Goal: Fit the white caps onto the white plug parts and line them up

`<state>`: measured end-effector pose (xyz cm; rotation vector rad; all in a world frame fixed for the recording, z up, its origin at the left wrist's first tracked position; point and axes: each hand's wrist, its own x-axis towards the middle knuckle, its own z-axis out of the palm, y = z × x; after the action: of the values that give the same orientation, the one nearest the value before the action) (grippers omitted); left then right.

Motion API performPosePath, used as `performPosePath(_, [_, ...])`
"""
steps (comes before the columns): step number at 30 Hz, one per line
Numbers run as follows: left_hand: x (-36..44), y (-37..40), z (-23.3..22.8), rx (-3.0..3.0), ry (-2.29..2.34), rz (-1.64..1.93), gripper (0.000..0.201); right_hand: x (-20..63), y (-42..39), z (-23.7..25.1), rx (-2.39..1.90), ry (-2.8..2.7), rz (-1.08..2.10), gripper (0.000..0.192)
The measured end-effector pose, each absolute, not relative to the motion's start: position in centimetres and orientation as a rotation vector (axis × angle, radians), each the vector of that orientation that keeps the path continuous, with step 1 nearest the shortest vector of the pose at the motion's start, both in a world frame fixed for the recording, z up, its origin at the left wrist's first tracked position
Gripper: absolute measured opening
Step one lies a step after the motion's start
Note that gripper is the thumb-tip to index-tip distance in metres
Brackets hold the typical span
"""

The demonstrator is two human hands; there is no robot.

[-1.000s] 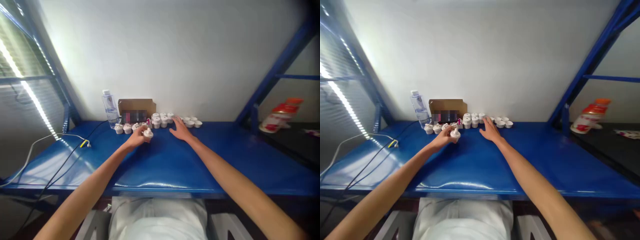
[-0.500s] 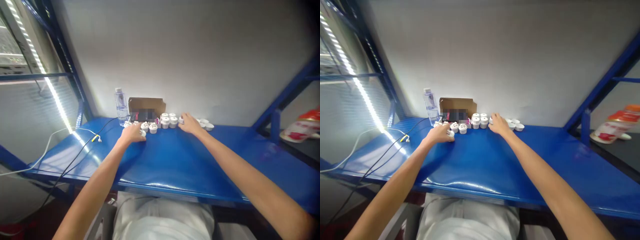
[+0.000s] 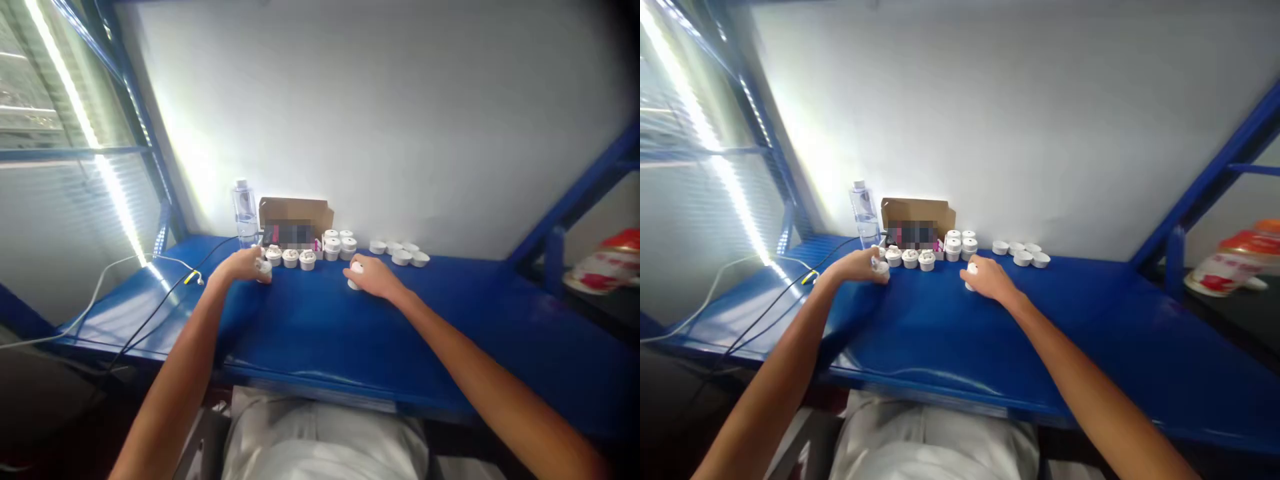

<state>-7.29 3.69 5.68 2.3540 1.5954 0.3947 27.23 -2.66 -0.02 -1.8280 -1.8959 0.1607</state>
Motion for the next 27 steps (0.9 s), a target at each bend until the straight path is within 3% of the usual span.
performPosePath(4, [-1.5,1.0,4.3,2.557,1.225,0.299,0.06,26.4,-2.8,0.4,-1.806,-1.895,0.177,0.021])
performPosePath(10, [5.7,0.0,2.7,2.758,1.491,0.346,0.056,26.2,-3.2,0.8,-1.806,-1.872,0.169,0.023])
performPosePath(16, [6.9,1.1,2.9,2.68,1.589,0.445,0.066,26.5,-3.1,0.7,-1.77,-1.875,0.197,0.022])
performPosePath(20, [6.6,0.5,2.5,2.648,1.494,0.601,0.051,26.6,-2.8,0.5,-1.691,-1.811,0.22,0.023])
performPosePath(23, [6.4,-0.2,2.4,2.553,1.2,0.783,0.038,26.4,-2.5,0.3,-1.499,-1.588,0.546,0.037])
performPosePath(27, [6.5,-1.3,2.4,2.475,0.771,0.869,0.046,25.8,-2.5,0.0,-1.241,-1.223,1.044,0.052])
